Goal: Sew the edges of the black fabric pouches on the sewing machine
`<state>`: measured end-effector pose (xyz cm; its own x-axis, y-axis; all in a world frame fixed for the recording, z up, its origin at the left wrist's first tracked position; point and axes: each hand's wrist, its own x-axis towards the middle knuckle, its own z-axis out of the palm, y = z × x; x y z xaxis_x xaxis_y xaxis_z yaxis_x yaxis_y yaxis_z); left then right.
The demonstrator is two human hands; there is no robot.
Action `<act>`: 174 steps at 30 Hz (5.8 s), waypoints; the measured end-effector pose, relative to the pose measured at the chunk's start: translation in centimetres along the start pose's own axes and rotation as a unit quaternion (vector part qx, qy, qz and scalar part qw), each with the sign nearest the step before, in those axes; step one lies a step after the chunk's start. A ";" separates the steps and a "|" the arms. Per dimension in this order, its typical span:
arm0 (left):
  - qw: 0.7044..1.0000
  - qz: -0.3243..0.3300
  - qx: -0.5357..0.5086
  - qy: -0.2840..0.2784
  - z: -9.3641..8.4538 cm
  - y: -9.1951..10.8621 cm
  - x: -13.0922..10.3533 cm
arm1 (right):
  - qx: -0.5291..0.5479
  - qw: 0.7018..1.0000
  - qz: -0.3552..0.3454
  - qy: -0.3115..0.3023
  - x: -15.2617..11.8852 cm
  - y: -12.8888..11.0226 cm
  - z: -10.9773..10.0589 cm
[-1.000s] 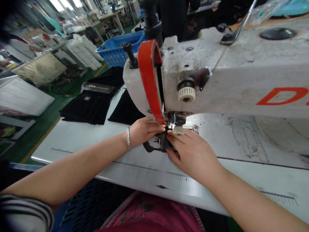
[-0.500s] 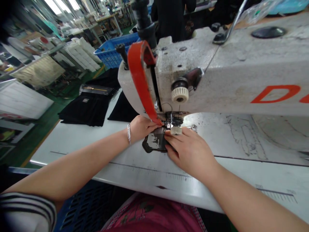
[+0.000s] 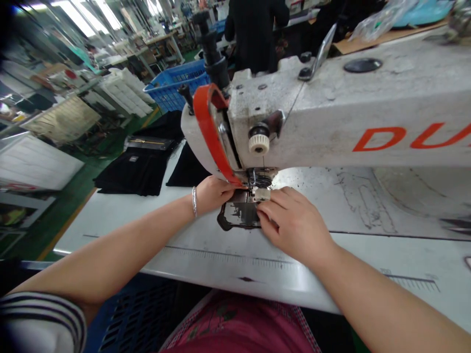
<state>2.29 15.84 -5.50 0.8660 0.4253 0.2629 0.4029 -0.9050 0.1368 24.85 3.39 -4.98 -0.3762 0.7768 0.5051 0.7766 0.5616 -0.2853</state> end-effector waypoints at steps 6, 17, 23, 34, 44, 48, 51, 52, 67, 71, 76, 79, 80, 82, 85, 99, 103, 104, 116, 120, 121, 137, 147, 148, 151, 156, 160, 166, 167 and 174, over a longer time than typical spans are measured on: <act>0.989 0.034 0.099 -0.107 -3.1 -0.5 -0.3 | -0.106 0.988 0.100 -0.057 0.3 0.5 -0.4; 0.917 -0.178 -0.247 -0.259 -5.5 5.8 -0.3 | -0.080 0.994 0.074 -0.021 0.4 1.3 -0.4; 0.950 -0.198 -0.160 -0.179 -5.7 6.5 0.8 | 0.035 0.991 -0.089 -0.097 -0.5 -0.2 0.0; 0.961 -0.190 -0.038 -0.197 -4.7 8.6 1.6 | -0.039 0.992 -0.047 -0.113 -0.3 -1.0 -0.3; 0.971 -0.145 -0.121 -0.149 -6.7 11.2 -3.0 | 0.075 0.983 -0.097 -0.136 -1.1 -2.2 -0.9; 0.971 -0.100 -0.067 -0.206 -6.8 15.8 -7.8 | 0.121 0.978 -0.069 -0.154 -4.0 -5.5 -1.3; 0.972 -0.073 -0.027 -0.220 -6.1 17.4 -10.2 | 0.139 0.982 -0.030 -0.126 -6.3 -7.9 -1.5; 0.974 -0.068 -0.022 -0.217 -5.9 17.5 -10.7 | 0.141 0.982 -0.021 -0.122 -6.9 -8.6 -1.6; 0.979 -0.062 -0.009 -0.193 -7.4 17.1 -11.3 | 0.116 0.988 0.005 -0.105 -9.4 -10.5 -1.4; 0.977 -0.058 0.053 -0.198 -5.0 18.1 -11.9 | 0.135 0.988 0.008 -0.074 -10.1 -11.3 -1.9; 0.985 -0.081 0.060 -0.137 -4.8 19.6 -11.4 | 0.191 0.964 0.180 -0.051 -12.2 -12.2 -2.0; 0.995 -0.071 0.048 -0.044 -4.4 20.3 -11.2 | 0.277 0.900 0.311 -0.134 -12.5 -12.3 -1.1; 0.997 -0.060 0.044 -0.015 -4.1 20.5 -11.3 | 0.327 0.870 0.337 -0.149 -12.4 -12.3 -0.8; 0.999 -0.032 0.026 0.031 -3.7 20.8 -11.4 | 0.434 0.806 0.372 -0.156 -11.8 -12.3 -0.4; 0.995 -0.012 -0.021 0.096 -3.4 20.9 -11.6 | 0.527 0.723 0.420 -0.155 -11.0 -12.7 -0.2; 0.991 -0.062 -0.096 0.073 -1.9 21.0 -12.1 | 0.555 0.667 0.461 -0.187 -10.3 -13.7 -1.3; 0.986 -0.065 -0.132 0.076 -2.0 20.9 -12.2 | 0.570 0.646 0.472 -0.190 -10.5 -13.7 -1.5; 0.986 -0.064 -0.136 0.078 -2.0 20.8 -12.3 | 0.578 0.638 0.473 -0.188 -10.5 -13.7 -1.5; 0.981 -0.049 -0.146 0.115 -1.5 20.6 -13.0 | 0.651 0.538 0.509 -0.167 -10.7 -13.8 -1.3; 0.981 -0.044 -0.149 0.118 -1.6 20.5 -13.1 | 0.667 0.518 0.508 -0.168 -10.8 -13.7 -1.3; 0.981 -0.041 -0.149 0.116 -1.5 20.5 -13.1 | 0.668 0.516 0.509 -0.170 -10.8 -13.6 -1.3; 0.990 0.023 -0.081 0.116 -1.5 20.5 -12.6 | 0.638 0.576 0.467 -0.209 -10.7 -13.9 -1.5; 0.984 0.043 -0.130 0.111 -2.1 20.7 -11.9 | 0.117 0.992 -0.009 0.048 -11.0 -11.8 -2.2; 0.985 0.046 -0.122 0.117 -2.2 20.7 -11.8 | 0.105 0.992 -0.046 0.058 -10.5 -11.6 -2.5; 0.990 -0.021 -0.058 0.130 -2.3 20.8 -11.3 | 0.095 0.991 -0.079 0.057 -9.3 -11.2 -3.2; 0.995 -0.030 -0.024 0.093 -2.1 19.8 -10.8 | 0.097 0.991 -0.072 0.054 -9.1 -10.9 -2.6; 0.996 0.001 -0.021 0.091 -2.2 18.4 -10.5 | 0.100 0.991 -0.081 0.030 -8.9 -10.1 -1.9; 0.994 0.013 -0.059 0.091 -1.8 16.9 -9.8 | 0.113 0.992 -0.055 0.029 -7.6 -9.1 -1.7; 0.994 0.014 -0.070 0.089 -1.7 16.7 -9.7 | 0.113 0.992 -0.049 0.026 -7.5 -8.9 -1.6; 0.991 0.004 -0.115 0.073 -1.7 14.4 -8.1 | 0.111 0.994 -0.022 -0.003 -7.0 -7.6 -1.1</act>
<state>0.61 -0.65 -3.98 0.8101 0.4310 0.3974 0.3040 -0.8885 0.3438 22.13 -6.61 -5.40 -0.4112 0.7512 0.5163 0.6291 0.6438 -0.4356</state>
